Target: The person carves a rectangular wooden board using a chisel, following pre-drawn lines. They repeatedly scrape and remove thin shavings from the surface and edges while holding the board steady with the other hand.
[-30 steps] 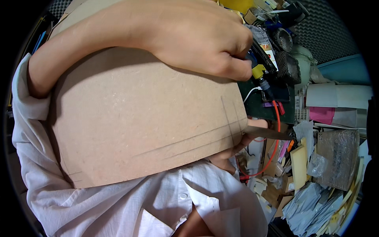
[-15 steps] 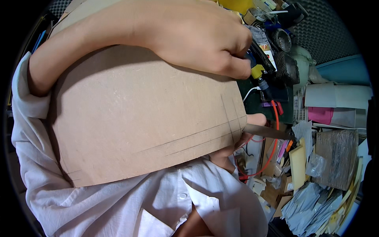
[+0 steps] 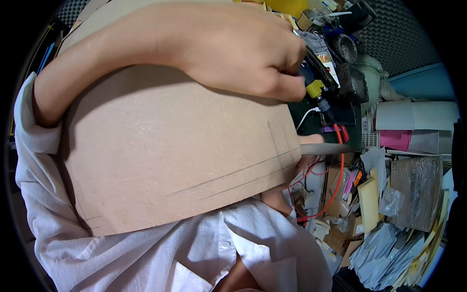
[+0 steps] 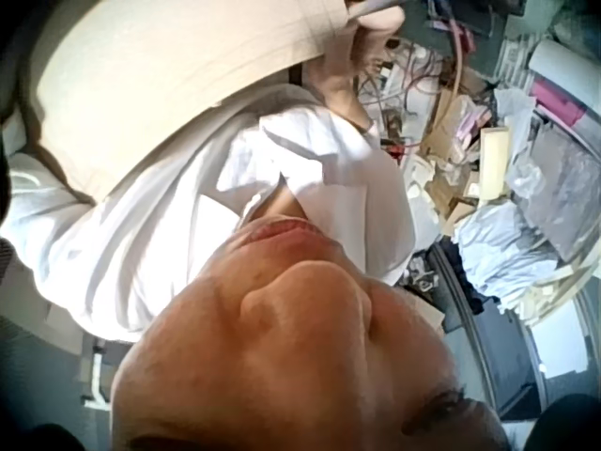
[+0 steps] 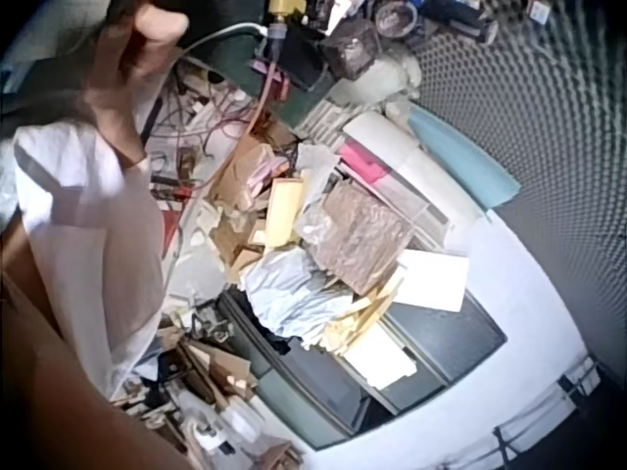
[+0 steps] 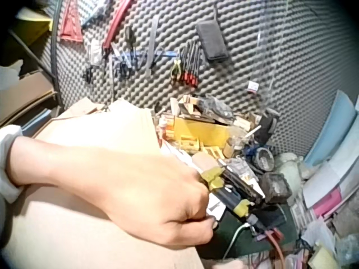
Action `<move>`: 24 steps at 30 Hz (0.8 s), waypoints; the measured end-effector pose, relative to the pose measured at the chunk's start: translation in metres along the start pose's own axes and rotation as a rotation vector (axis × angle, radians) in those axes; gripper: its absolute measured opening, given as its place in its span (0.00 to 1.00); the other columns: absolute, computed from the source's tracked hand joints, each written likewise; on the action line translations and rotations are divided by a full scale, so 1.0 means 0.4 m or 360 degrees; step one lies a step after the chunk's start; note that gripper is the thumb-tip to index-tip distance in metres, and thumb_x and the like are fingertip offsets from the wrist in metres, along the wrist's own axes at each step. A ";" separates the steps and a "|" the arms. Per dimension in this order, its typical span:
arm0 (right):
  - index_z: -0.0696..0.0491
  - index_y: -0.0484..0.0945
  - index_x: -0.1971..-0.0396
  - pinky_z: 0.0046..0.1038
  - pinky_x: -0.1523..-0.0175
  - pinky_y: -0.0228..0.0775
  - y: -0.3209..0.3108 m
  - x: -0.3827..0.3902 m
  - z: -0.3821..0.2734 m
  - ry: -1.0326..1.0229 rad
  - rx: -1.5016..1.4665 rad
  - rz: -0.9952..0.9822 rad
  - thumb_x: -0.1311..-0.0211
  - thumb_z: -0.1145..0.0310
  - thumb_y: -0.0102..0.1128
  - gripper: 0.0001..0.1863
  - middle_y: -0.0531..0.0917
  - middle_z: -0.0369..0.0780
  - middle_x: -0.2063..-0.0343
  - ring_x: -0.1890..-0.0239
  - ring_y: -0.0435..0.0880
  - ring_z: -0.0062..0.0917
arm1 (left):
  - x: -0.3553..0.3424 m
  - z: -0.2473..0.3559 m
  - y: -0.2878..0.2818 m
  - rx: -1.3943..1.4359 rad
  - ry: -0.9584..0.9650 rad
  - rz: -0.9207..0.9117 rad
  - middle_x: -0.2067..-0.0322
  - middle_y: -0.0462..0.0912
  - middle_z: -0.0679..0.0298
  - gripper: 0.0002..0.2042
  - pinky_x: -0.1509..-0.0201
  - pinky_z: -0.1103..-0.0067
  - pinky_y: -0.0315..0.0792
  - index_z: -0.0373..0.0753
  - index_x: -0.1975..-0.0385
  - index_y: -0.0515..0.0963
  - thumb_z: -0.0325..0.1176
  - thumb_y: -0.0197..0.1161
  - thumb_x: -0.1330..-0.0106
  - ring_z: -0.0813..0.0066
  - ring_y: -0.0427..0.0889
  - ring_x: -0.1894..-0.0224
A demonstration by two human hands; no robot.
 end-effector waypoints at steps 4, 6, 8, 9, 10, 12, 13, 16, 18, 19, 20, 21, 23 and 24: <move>0.59 0.63 0.63 0.19 0.67 0.66 0.024 0.000 -0.010 -0.0095 0.0043 -0.0073 0.36 0.63 0.52 0.14 0.77 0.42 0.71 0.74 0.73 0.16 | -0.007 -0.003 0.001 0.0063 -0.0003 -0.0116 0.85 0.74 0.47 0.20 0.71 0.63 0.69 0.30 0.86 0.73 0.38 0.47 0.38 0.46 0.74 0.78; 0.59 0.64 0.63 0.19 0.68 0.66 0.027 0.000 -0.008 -0.0132 0.0069 -0.0105 0.36 0.64 0.51 0.13 0.77 0.42 0.72 0.74 0.74 0.17 | -0.010 -0.003 0.007 0.0049 -0.0009 -0.0184 0.85 0.74 0.47 0.20 0.72 0.64 0.69 0.30 0.86 0.73 0.39 0.47 0.38 0.47 0.74 0.78; 0.60 0.65 0.63 0.20 0.69 0.66 0.024 0.003 -0.007 -0.0153 0.0081 -0.0093 0.36 0.65 0.51 0.13 0.77 0.43 0.73 0.75 0.74 0.17 | -0.009 0.001 0.000 -0.0010 -0.0034 -0.0134 0.85 0.74 0.47 0.20 0.72 0.64 0.69 0.30 0.86 0.73 0.39 0.46 0.37 0.47 0.73 0.79; 0.60 0.66 0.63 0.20 0.69 0.66 0.024 0.005 -0.010 -0.0162 0.0067 -0.0096 0.36 0.65 0.51 0.12 0.77 0.43 0.73 0.75 0.74 0.18 | -0.009 0.005 -0.006 -0.0035 -0.0050 -0.0103 0.85 0.74 0.47 0.20 0.72 0.64 0.68 0.30 0.85 0.73 0.39 0.46 0.37 0.47 0.73 0.79; 0.60 0.66 0.63 0.20 0.69 0.66 0.025 0.007 -0.013 -0.0161 0.0056 -0.0103 0.36 0.66 0.51 0.12 0.77 0.43 0.73 0.75 0.74 0.18 | -0.010 0.009 -0.005 -0.0014 -0.0060 -0.0078 0.85 0.74 0.47 0.20 0.72 0.64 0.68 0.30 0.85 0.73 0.39 0.46 0.37 0.47 0.73 0.79; 0.61 0.67 0.63 0.20 0.70 0.66 0.032 0.007 -0.019 -0.0171 -0.0010 -0.0151 0.36 0.66 0.51 0.11 0.77 0.43 0.74 0.76 0.74 0.18 | -0.011 0.012 0.001 0.0023 -0.0098 -0.0098 0.85 0.74 0.48 0.20 0.72 0.64 0.68 0.31 0.85 0.73 0.39 0.46 0.37 0.47 0.73 0.79; 0.61 0.67 0.63 0.20 0.70 0.66 0.032 0.006 -0.025 -0.0188 -0.0001 -0.0152 0.36 0.67 0.51 0.11 0.77 0.43 0.74 0.76 0.74 0.19 | -0.008 0.005 -0.001 0.0011 -0.0148 -0.0130 0.85 0.74 0.48 0.20 0.73 0.64 0.68 0.31 0.85 0.73 0.39 0.46 0.37 0.47 0.73 0.79; 0.60 0.65 0.64 0.19 0.72 0.64 0.040 0.002 -0.044 -0.0322 0.0186 -0.0154 0.36 0.68 0.50 0.10 0.77 0.44 0.76 0.78 0.72 0.17 | -0.013 0.003 0.004 -0.0083 -0.0128 -0.0176 0.85 0.74 0.48 0.19 0.73 0.64 0.68 0.31 0.85 0.73 0.39 0.47 0.38 0.48 0.73 0.79; 0.60 0.63 0.65 0.17 0.74 0.63 0.041 0.001 -0.061 -0.0411 0.0285 -0.0114 0.35 0.68 0.50 0.10 0.77 0.44 0.77 0.80 0.70 0.16 | -0.014 0.007 0.006 -0.0077 -0.0045 -0.0151 0.85 0.74 0.48 0.19 0.73 0.64 0.68 0.30 0.85 0.73 0.38 0.47 0.38 0.48 0.73 0.79; 0.59 0.62 0.65 0.17 0.75 0.62 0.046 -0.001 -0.060 -0.0409 0.0327 -0.0119 0.35 0.68 0.50 0.10 0.76 0.44 0.78 0.81 0.69 0.15 | -0.013 0.009 0.001 -0.0053 -0.0006 -0.0108 0.85 0.74 0.48 0.19 0.73 0.64 0.68 0.30 0.85 0.73 0.38 0.47 0.38 0.48 0.73 0.79; 0.59 0.62 0.65 0.16 0.75 0.61 0.046 -0.003 -0.059 -0.0394 0.0238 -0.0118 0.35 0.68 0.50 0.10 0.76 0.44 0.78 0.81 0.68 0.15 | -0.011 0.007 0.000 -0.0020 0.0017 -0.0097 0.85 0.74 0.48 0.19 0.73 0.64 0.68 0.30 0.85 0.73 0.38 0.47 0.38 0.48 0.73 0.79; 0.59 0.62 0.64 0.16 0.76 0.61 0.046 -0.007 -0.058 -0.0383 0.0144 -0.0123 0.35 0.69 0.50 0.10 0.76 0.43 0.79 0.82 0.67 0.14 | -0.010 0.008 0.000 0.0013 0.0040 -0.0085 0.85 0.74 0.48 0.19 0.73 0.64 0.68 0.30 0.85 0.73 0.38 0.47 0.38 0.47 0.73 0.79; 0.59 0.62 0.64 0.15 0.77 0.60 0.057 -0.005 -0.066 -0.0418 0.0364 -0.0191 0.35 0.70 0.49 0.09 0.77 0.43 0.78 0.83 0.67 0.14 | -0.005 0.004 0.003 0.0048 0.0037 -0.0087 0.85 0.74 0.47 0.19 0.72 0.64 0.68 0.30 0.85 0.73 0.38 0.47 0.38 0.47 0.73 0.79; 0.59 0.62 0.64 0.14 0.77 0.60 0.058 -0.004 -0.075 -0.0440 0.0472 -0.0224 0.35 0.71 0.49 0.09 0.77 0.43 0.77 0.83 0.67 0.13 | -0.003 0.003 -0.001 0.0043 0.0030 -0.0071 0.85 0.74 0.47 0.19 0.72 0.64 0.68 0.30 0.85 0.73 0.38 0.47 0.38 0.47 0.73 0.79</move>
Point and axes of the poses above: each hand's wrist, its own x-axis away from the middle knuckle, its own y-axis out of the palm, z = x × y, the point moved 10 cm from there along -x, towards the middle knuckle
